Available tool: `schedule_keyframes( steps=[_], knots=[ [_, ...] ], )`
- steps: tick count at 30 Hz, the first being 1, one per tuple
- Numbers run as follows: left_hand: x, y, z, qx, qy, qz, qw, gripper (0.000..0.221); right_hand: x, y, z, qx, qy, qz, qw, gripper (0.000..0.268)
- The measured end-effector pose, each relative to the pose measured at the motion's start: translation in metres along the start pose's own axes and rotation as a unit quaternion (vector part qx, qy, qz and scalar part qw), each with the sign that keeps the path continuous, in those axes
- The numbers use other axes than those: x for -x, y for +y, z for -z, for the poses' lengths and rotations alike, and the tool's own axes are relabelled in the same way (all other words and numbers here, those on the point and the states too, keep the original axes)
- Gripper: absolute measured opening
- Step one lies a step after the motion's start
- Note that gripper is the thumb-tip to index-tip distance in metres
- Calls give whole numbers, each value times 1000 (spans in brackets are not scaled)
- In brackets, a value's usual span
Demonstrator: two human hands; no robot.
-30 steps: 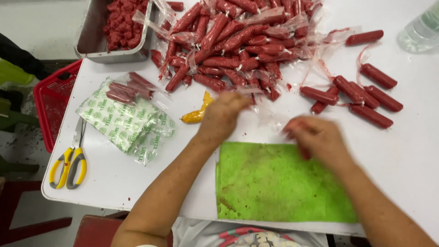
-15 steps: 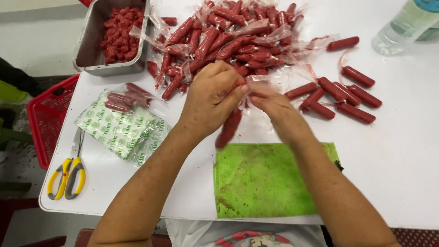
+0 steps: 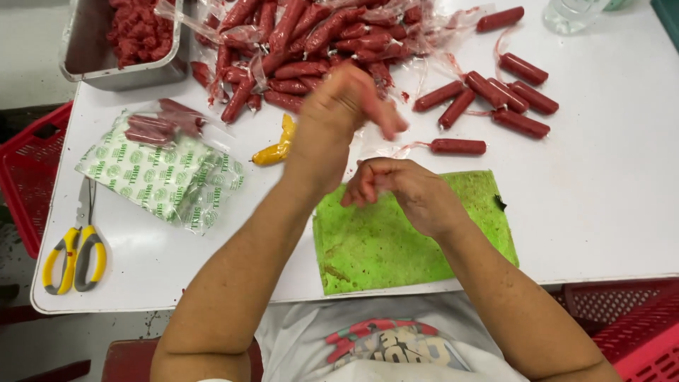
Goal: Manually tying individual sausages in plastic casings using string at a high rate of speed on a production floor.
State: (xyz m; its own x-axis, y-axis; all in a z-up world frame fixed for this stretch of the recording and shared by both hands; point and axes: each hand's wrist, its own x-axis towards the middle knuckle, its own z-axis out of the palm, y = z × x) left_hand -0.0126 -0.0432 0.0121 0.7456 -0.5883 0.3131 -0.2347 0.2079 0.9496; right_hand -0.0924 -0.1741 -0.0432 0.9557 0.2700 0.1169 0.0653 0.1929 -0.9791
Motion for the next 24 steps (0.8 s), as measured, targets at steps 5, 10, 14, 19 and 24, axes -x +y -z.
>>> schedule_keyframes(
  steps=[5, 10, 14, 19, 24],
  knots=[
    [7, 7, 12, -34, 63, -2, 997, 38, 9, 22, 2, -153, 103, -27, 982, 13],
    [67, -71, -2, -283, -67, -16, 957, 62, 27, 0, 17, -152, 137, 165, 965, 14],
    [79, -80, -38, -458, -36, -165, 872, 15, 58, 35, 63, -105, 197, 244, 944, 42],
    [72, -123, -30, -495, -81, -221, 837, 14, 100, 74, 76, 165, 339, 128, 917, 39],
    [105, -102, -28, -492, -88, -175, 848, 29, 161, 58, 89, 311, 394, 134, 854, 47]
  ],
)
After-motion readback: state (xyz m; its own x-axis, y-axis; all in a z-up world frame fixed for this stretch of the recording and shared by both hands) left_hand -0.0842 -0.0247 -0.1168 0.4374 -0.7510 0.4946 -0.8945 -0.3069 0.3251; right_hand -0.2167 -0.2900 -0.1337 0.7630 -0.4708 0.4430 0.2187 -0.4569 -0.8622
